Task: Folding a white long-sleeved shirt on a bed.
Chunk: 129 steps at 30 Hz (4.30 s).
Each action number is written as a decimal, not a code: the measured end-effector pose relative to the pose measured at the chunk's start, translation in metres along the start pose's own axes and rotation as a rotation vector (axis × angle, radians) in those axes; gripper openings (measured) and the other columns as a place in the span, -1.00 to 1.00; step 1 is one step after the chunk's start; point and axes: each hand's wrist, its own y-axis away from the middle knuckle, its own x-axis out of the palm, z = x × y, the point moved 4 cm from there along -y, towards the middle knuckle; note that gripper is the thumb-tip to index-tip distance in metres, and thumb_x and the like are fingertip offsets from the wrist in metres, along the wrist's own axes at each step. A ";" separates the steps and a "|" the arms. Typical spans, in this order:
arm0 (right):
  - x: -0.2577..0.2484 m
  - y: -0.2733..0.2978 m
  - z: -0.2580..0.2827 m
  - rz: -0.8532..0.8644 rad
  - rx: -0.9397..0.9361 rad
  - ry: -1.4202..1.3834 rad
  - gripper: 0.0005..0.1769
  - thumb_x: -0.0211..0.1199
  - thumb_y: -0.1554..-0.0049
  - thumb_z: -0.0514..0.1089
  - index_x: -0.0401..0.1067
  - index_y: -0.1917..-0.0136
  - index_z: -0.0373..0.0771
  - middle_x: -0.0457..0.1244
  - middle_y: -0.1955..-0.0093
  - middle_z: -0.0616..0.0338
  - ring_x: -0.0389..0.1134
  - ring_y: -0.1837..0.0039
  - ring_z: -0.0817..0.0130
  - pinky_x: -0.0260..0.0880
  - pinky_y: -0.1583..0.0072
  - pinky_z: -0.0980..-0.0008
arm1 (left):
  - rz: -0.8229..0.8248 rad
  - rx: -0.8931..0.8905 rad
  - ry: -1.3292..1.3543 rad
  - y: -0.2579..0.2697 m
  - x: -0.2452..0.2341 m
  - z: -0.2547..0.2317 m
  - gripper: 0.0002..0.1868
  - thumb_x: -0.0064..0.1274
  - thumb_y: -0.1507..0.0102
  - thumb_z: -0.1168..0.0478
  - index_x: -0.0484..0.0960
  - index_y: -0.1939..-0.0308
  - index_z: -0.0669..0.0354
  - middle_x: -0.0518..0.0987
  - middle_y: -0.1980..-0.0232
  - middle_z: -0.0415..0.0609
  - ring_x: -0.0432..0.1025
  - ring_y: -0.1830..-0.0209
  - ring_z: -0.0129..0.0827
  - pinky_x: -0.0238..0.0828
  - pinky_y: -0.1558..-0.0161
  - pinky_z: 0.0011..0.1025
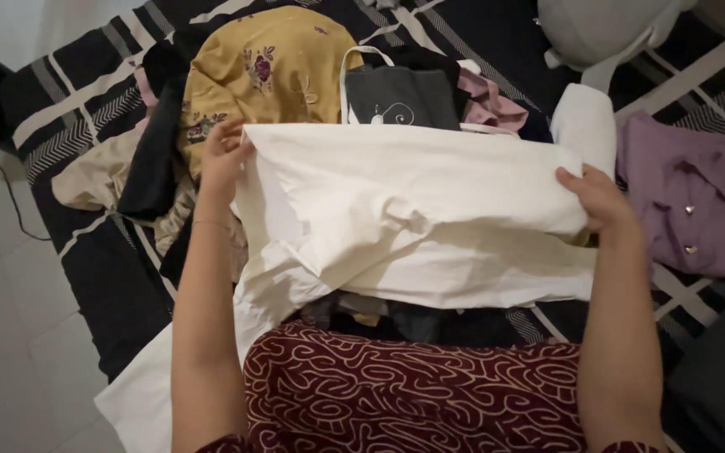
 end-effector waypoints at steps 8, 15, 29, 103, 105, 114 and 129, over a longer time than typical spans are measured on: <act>0.008 -0.006 -0.036 0.037 0.126 0.061 -0.49 0.28 -0.24 -0.05 0.30 -0.39 -0.26 0.34 -0.17 0.12 0.28 -0.05 0.19 0.21 -0.07 0.09 | -0.626 0.293 -0.422 0.025 0.038 -0.029 -0.79 0.08 -0.36 0.26 0.57 -0.02 0.32 0.61 0.14 0.03 0.48 0.18 -0.33 0.43 0.10 -0.32; 0.019 -0.021 -0.017 -0.004 -0.084 -0.344 -0.58 0.21 -0.32 -0.04 0.36 -0.28 -0.41 0.38 -0.20 0.05 0.44 -0.16 0.28 0.50 -0.18 0.26 | -0.384 -0.005 -0.548 0.032 0.037 -0.038 -0.47 0.09 -0.47 0.00 0.53 0.39 0.42 0.47 0.50 0.04 0.34 0.49 -0.30 0.30 0.31 -0.24; 0.009 -0.053 -0.023 -0.160 -0.322 -0.443 -0.75 0.37 -0.21 -0.24 0.49 -0.12 -0.42 0.41 -0.04 0.04 0.46 -0.02 0.27 0.52 -0.10 0.29 | -0.462 0.510 -0.616 0.013 0.019 -0.035 -0.72 0.26 -0.37 0.10 0.58 0.13 0.25 0.58 0.12 0.07 0.46 0.19 -0.31 0.44 0.15 -0.37; 0.098 0.056 -0.041 -0.303 -1.027 1.626 -0.16 0.16 -0.14 -0.16 0.00 -0.65 -0.12 0.03 -0.63 -0.01 0.04 -0.59 -0.04 0.04 -0.49 -0.06 | 0.330 0.799 -1.356 0.180 0.303 -0.017 -0.37 -0.11 -0.27 0.30 0.33 -0.47 0.11 0.32 -0.54 0.02 0.18 -0.54 0.05 0.05 -0.42 0.20; 0.093 0.052 -0.043 -0.457 -0.992 1.810 -0.18 0.11 -0.22 -0.18 -0.04 -0.70 -0.10 0.02 -0.65 0.09 0.04 -0.63 0.00 0.05 -0.55 0.01 | 0.333 0.810 -1.374 0.182 0.300 -0.011 -0.38 -0.14 -0.29 0.28 0.30 -0.48 0.08 0.28 -0.55 -0.01 0.15 -0.54 0.07 0.03 -0.40 0.26; 0.106 0.082 -0.013 -0.253 -0.303 1.612 -0.03 0.22 -0.09 -0.18 -0.19 -0.64 -0.03 -0.20 -0.65 -0.02 -0.17 -0.61 -0.03 -0.16 -0.47 -0.18 | 0.712 0.372 -1.416 0.174 0.306 -0.107 -0.22 0.02 -0.14 0.23 0.25 -0.49 -0.02 0.11 -0.61 0.00 -0.05 -0.60 0.13 -0.13 -0.44 0.23; 0.131 0.038 -0.022 -0.245 -0.750 1.258 -0.26 0.09 -0.18 0.16 0.12 -0.59 0.03 0.02 -0.61 0.09 -0.06 -0.59 -0.04 -0.25 -0.43 -0.43 | 0.030 0.418 -1.261 0.126 0.290 -0.050 -0.27 -0.16 -0.38 -0.19 0.15 -0.61 -0.15 -0.02 -0.69 -0.10 -0.22 -0.69 -0.02 -0.49 -0.50 0.32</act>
